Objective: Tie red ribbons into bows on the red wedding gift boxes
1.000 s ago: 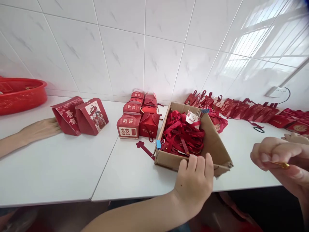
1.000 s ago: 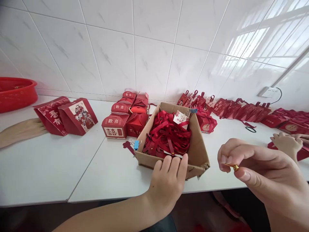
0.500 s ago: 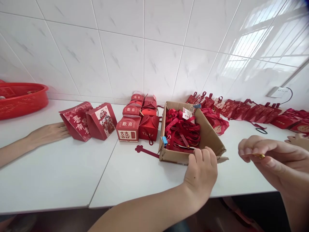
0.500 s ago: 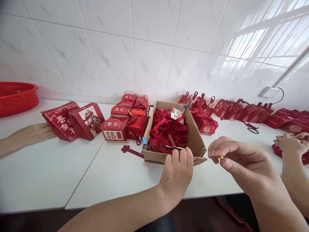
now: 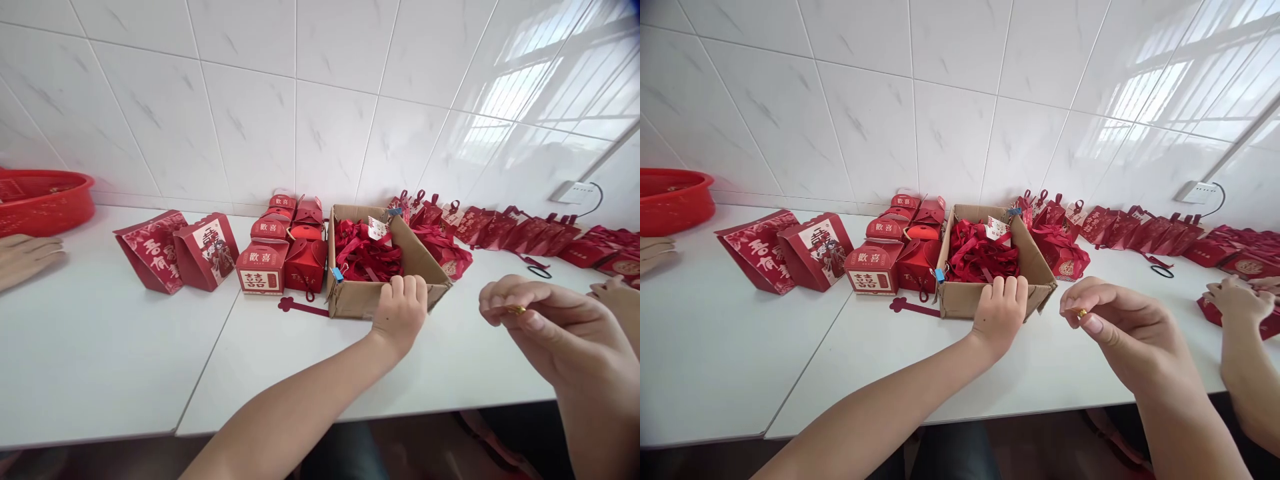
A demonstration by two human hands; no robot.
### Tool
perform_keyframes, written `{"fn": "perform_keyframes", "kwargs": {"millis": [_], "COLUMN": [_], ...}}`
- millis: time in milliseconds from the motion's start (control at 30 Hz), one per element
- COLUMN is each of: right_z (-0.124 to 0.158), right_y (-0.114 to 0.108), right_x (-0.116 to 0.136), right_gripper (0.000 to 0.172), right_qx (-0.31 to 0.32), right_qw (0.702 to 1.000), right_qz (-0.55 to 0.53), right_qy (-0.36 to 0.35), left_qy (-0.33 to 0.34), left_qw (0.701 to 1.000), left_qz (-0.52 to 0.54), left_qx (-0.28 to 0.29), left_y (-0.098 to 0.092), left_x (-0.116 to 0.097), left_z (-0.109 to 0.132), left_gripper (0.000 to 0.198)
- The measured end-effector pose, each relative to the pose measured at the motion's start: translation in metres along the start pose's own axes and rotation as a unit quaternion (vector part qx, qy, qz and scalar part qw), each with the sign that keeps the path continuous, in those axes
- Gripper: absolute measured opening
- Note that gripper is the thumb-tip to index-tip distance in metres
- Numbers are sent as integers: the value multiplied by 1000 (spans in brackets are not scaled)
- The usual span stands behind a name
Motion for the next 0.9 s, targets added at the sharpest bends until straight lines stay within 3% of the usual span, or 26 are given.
{"fn": "perform_keyframes", "kwargs": {"millis": [167,267,400,533,667,767,900], "right_z": [-7,-19,-47,-68,-66,-60,-56], "right_y": [8,15,27,31,36,39,42], "right_x": [5,-7,-47,-120,-183,-205,-213], "right_gripper": [7,5,8,27,36,36,40], "right_qx": [-21,-19,-11,-65,-110,-115,-101], "right_qw": [999,997,987,970,956,954,961], "right_qz": [-25,-65,-158,-223,-250,-251,-215], "right_qy": [-35,-23,9,69,106,120,141], "left_qy": [-12,-11,-13,-16,-13,-13,-19], "left_qw": [1000,999,998,996,994,993,988], "left_qz": [-3,1,11,21,27,34,58], "left_qx": [24,40,64,81,102,117,140], "left_y": [20,32,51,67,82,90,101], "left_x": [17,27,39,51,64,73,85], "left_z": [-13,-21,-34,-47,-55,-60,-71], "left_gripper": [21,23,23,22,20,21,27]}}
Point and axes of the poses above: each hand's wrist, its own z-axis away from the middle knuckle, its own y-axis out of the palm, x = y × z, the point moved 9 cm from there along -z, towards the middle knuckle, and after that the axes turned 9 degrees about z, right-handed, at the moved point
